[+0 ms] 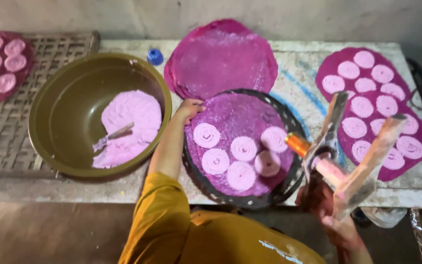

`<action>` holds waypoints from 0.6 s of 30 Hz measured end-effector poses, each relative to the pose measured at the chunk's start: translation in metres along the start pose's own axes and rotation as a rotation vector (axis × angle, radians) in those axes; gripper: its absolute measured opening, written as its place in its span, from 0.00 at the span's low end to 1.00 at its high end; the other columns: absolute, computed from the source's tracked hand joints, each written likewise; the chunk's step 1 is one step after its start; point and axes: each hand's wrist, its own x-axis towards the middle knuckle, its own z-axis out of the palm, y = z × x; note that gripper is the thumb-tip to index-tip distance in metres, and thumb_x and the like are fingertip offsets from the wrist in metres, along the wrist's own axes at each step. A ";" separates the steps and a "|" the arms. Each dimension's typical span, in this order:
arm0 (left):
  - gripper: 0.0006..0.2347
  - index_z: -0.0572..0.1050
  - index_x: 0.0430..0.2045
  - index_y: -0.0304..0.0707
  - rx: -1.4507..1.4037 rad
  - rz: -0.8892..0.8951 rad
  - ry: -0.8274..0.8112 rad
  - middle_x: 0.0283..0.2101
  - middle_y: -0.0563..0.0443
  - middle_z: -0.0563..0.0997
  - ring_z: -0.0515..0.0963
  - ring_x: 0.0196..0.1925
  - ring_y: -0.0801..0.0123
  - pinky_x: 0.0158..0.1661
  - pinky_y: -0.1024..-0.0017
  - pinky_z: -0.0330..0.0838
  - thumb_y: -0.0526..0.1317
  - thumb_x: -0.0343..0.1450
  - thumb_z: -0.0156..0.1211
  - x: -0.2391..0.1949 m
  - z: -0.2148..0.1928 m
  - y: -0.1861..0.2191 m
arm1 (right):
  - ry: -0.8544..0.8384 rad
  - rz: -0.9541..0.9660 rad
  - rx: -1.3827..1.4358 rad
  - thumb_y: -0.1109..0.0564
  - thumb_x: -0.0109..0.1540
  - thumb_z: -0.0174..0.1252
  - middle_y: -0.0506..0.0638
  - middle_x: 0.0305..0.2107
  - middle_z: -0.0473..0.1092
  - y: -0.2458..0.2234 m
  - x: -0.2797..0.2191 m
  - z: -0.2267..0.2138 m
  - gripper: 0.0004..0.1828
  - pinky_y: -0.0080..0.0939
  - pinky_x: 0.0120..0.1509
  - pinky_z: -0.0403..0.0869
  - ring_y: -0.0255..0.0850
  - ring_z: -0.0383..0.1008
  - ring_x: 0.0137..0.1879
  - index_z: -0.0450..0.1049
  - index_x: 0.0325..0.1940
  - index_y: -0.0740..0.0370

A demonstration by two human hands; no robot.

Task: The person scoops pink dough from a bowl and uses a wooden press to form rose-shaped portions onto a purple tray. The person repeatedly fills the press, presses the dough, and arranges the shaped pieces on the tray.

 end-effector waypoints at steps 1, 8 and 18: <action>0.20 0.77 0.52 0.32 -0.154 0.001 0.029 0.48 0.39 0.83 0.81 0.48 0.57 0.49 0.61 0.76 0.34 0.65 0.69 -0.009 -0.001 -0.016 | -0.021 0.004 0.013 0.40 0.53 0.70 0.59 0.57 0.64 -0.009 0.005 0.009 0.56 0.50 0.62 0.66 0.49 0.66 0.59 0.52 0.75 0.69; 0.28 0.63 0.64 0.32 -0.361 -0.011 0.272 0.58 0.39 0.77 0.76 0.58 0.60 0.58 0.63 0.70 0.37 0.69 0.66 -0.118 0.028 -0.130 | -0.120 -0.037 0.024 0.39 0.57 0.66 0.61 0.52 0.66 -0.042 0.053 0.067 0.51 0.50 0.64 0.66 0.50 0.67 0.58 0.55 0.74 0.69; 0.38 0.45 0.71 0.44 -0.391 -0.108 0.206 0.64 0.45 0.66 0.68 0.65 0.62 0.62 0.64 0.64 0.31 0.67 0.61 -0.190 0.049 -0.138 | -0.153 0.148 -0.098 0.36 0.58 0.64 0.60 0.51 0.67 -0.035 0.080 0.086 0.45 0.48 0.61 0.67 0.48 0.69 0.55 0.59 0.68 0.67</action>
